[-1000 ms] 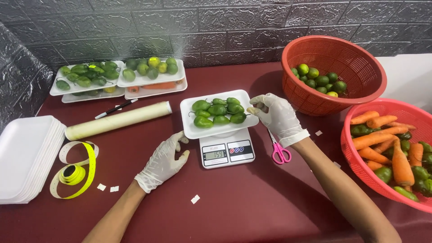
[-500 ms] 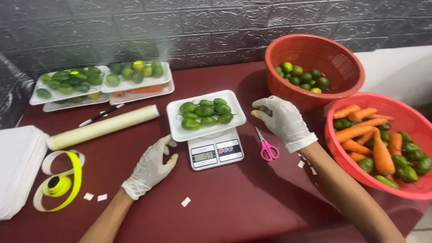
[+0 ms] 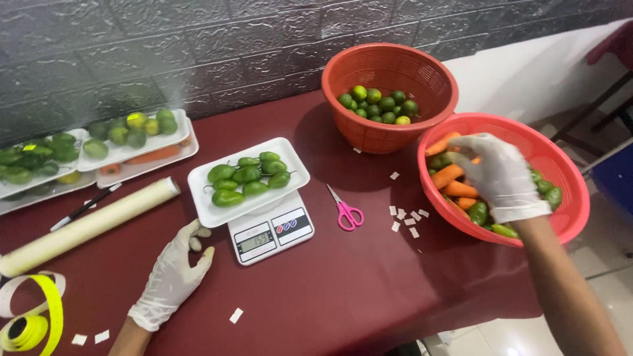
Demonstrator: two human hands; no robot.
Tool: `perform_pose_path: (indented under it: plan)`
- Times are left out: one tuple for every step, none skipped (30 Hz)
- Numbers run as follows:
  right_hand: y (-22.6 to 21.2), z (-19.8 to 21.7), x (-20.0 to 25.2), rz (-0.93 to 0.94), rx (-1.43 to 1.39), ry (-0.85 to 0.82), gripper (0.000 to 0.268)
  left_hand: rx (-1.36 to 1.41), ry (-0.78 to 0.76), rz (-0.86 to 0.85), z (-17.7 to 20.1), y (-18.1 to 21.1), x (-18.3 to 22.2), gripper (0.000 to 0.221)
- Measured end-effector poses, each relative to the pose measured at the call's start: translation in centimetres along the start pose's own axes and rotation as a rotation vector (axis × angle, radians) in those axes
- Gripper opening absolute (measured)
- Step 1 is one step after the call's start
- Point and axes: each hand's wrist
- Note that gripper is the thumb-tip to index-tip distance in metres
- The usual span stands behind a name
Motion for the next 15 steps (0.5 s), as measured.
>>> perform_pose_path:
  plan:
    - [1.7, 0.7, 0.2, -0.060, 0.086, -0.034, 0.028, -0.003, 0.013, -0.011, -0.2, -0.2, 0.0, 0.058]
    - [3.3, 1.3, 0.5, -0.122, 0.171, -0.067, 0.033, -0.006, 0.026, -0.021, -0.3, -0.5, 0.0, 0.061]
    - [5.1, 1.7, 0.8, -0.127, 0.171, -0.067, 0.033, -0.006, 0.022, -0.025, -0.3, -0.5, 0.0, 0.061]
    - [6.8, 2.0, 1.2, -0.220, 0.332, -0.169, 0.031, 0.001, 0.013, 0.001, -0.3, -0.4, -0.1, 0.060]
    - [8.6, 2.3, 1.5, -0.313, 0.493, -0.269, 0.029, 0.010, 0.004, 0.030, -0.3, -0.4, -0.1, 0.059]
    - [9.9, 2.1, 1.5, -0.315, 0.494, -0.270, 0.029, 0.010, 0.002, 0.029, -0.3, -0.5, -0.1, 0.059]
    - [11.2, 1.8, 1.4, -0.422, 0.510, -0.355, 0.040, 0.007, 0.001, 0.033, -0.4, -0.5, -0.1, 0.060]
    - [12.4, 1.6, 1.4, -0.530, 0.525, -0.439, 0.053, 0.004, 0.000, 0.038, -0.4, -0.6, -0.1, 0.061]
    - [11.2, 2.4, 1.8, -0.527, 0.526, -0.440, 0.053, 0.004, 0.001, 0.040, -0.4, -0.5, -0.1, 0.061]
    - [9.8, 3.3, 2.2, -0.558, 0.530, -0.490, 0.045, 0.005, 0.009, 0.021, -0.4, -0.5, -0.1, 0.061]
    - [8.5, 4.0, 2.5, -0.586, 0.534, -0.541, 0.040, 0.004, 0.020, 0.004, -0.4, -0.5, 0.0, 0.062]
    - [8.7, 3.8, 2.6, -0.581, 0.534, -0.542, 0.040, 0.002, 0.023, 0.009, -0.3, -0.2, 0.1, 0.062]
    - [8.9, 3.5, 2.6, -0.582, 0.549, -0.520, 0.041, 0.006, 0.020, 0.027, -0.2, 0.0, 0.1, 0.060]
    - [9.1, 3.3, 2.6, -0.582, 0.563, -0.498, 0.046, 0.010, 0.016, 0.046, -0.1, 0.3, 0.0, 0.059]
    - [10.1, 2.8, 2.6, -0.579, 0.563, -0.497, 0.046, 0.009, 0.019, 0.048, -0.2, 0.1, 0.0, 0.059]
Point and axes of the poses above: each hand's wrist, its own x-axis away from the middle knuckle, its own z-axis out of the back of the hand, y = z × x, and after that the axes turned 6 degrees about -z, right-handed
